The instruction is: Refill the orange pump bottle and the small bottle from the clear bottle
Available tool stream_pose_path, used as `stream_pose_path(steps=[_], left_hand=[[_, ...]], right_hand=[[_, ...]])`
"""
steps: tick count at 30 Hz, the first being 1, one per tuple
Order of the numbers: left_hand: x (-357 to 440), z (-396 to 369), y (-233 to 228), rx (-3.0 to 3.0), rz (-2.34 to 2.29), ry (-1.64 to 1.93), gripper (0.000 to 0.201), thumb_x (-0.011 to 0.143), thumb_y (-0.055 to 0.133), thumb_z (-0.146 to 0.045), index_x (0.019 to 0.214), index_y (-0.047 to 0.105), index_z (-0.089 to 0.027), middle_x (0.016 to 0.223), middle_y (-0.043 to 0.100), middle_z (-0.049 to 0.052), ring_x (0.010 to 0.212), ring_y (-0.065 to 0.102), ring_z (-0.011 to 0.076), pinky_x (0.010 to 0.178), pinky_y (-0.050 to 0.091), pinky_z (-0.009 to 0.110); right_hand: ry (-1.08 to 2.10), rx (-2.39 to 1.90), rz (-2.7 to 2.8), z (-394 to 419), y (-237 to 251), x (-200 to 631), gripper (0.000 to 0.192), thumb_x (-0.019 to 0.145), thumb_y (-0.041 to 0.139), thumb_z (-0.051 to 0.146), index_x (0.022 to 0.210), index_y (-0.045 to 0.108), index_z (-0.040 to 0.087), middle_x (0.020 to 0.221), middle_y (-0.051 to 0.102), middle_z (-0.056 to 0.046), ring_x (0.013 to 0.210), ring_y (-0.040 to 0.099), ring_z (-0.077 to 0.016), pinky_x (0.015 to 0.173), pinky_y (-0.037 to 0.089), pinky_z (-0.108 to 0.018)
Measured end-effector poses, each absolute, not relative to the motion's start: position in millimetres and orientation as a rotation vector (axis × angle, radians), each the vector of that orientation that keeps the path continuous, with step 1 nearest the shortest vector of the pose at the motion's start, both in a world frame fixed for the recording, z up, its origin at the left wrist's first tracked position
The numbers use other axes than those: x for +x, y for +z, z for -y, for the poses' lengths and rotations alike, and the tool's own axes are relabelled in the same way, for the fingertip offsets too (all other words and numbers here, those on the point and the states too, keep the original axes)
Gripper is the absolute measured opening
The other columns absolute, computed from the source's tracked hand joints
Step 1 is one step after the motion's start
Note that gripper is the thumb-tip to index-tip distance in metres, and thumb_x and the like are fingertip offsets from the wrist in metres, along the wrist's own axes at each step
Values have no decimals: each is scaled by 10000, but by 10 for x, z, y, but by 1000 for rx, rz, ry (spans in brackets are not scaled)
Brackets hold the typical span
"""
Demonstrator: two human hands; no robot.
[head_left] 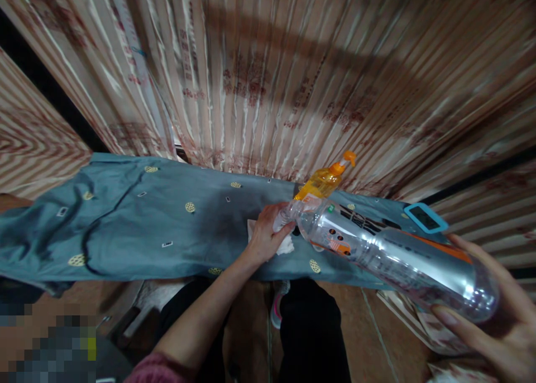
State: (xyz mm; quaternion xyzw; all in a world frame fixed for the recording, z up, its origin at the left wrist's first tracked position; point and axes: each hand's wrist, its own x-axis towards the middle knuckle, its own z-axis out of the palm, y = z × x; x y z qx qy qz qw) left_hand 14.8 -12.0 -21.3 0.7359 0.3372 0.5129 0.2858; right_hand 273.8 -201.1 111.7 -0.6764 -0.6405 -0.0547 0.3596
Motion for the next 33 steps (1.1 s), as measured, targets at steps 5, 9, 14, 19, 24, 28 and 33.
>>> stream_pose_path(steps=[5, 9, 14, 19, 24, 28, 33], left_hand=[[159, 115, -226, 1986, -890, 1401, 358, 925, 556, -412, 1205, 588, -192, 1098, 688, 105, 1014, 645, 254, 892, 524, 417], [157, 108, -236, 1982, -880, 1400, 366, 926, 553, -415, 1208, 582, -183, 1109, 683, 109, 1031, 641, 255, 902, 521, 418], [152, 106, -235, 1984, -866, 1413, 373, 925, 555, -422, 1203, 580, -175, 1105, 685, 108, 1041, 639, 257, 908, 521, 417], [154, 108, -236, 1987, -869, 1410, 375, 929, 550, -433, 1204, 578, -179, 1104, 686, 103, 1028, 643, 248, 904, 521, 404], [158, 106, -243, 1986, -871, 1414, 376, 929, 552, -433, 1208, 576, -182, 1110, 684, 107, 1030, 641, 251, 902, 522, 415], [159, 105, -239, 2003, -864, 1418, 368, 936, 540, -427, 1199, 581, -173, 1103, 686, 106, 1024, 642, 248, 896, 523, 406], [154, 107, -230, 2007, -866, 1422, 367, 937, 537, -430, 1200, 582, -177, 1103, 689, 105, 1027, 642, 247, 899, 522, 402]], right_hand=[[-133, -1739, 1653, 1998, 1109, 2746, 819, 681, 750, 488, 1434, 482, 308, 1336, 605, -92, 1161, 614, -356, 931, 459, -516], [-116, -1771, 1626, 1992, 1084, 2785, 829, 661, 764, 485, 1425, 491, 316, 1329, 608, -102, 1154, 614, -377, 910, 455, -556], [-118, -1754, 1632, 1997, 1081, 2794, 829, 670, 761, 484, 1432, 482, 312, 1348, 594, -87, 1178, 601, -360, 974, 428, -533], [-120, -1780, 1619, 2031, 1093, 2794, 832, 677, 757, 485, 1439, 472, 312, 1362, 584, -86, 1183, 596, -363, 992, 411, -540], [-171, -1764, 1696, 2003, 1156, 2765, 807, 711, 717, 524, 1448, 453, 331, 1337, 597, -118, 1137, 613, -420, 909, 426, -640], [-291, -1717, 1772, 1960, 1212, 2708, 751, 763, 669, 543, 1450, 453, 329, 1281, 635, -128, 1036, 676, -372, 796, 537, -532], [-241, -1721, 1748, 1954, 1203, 2701, 778, 731, 706, 525, 1444, 462, 330, 1302, 620, -118, 1084, 649, -398, 854, 482, -591]])
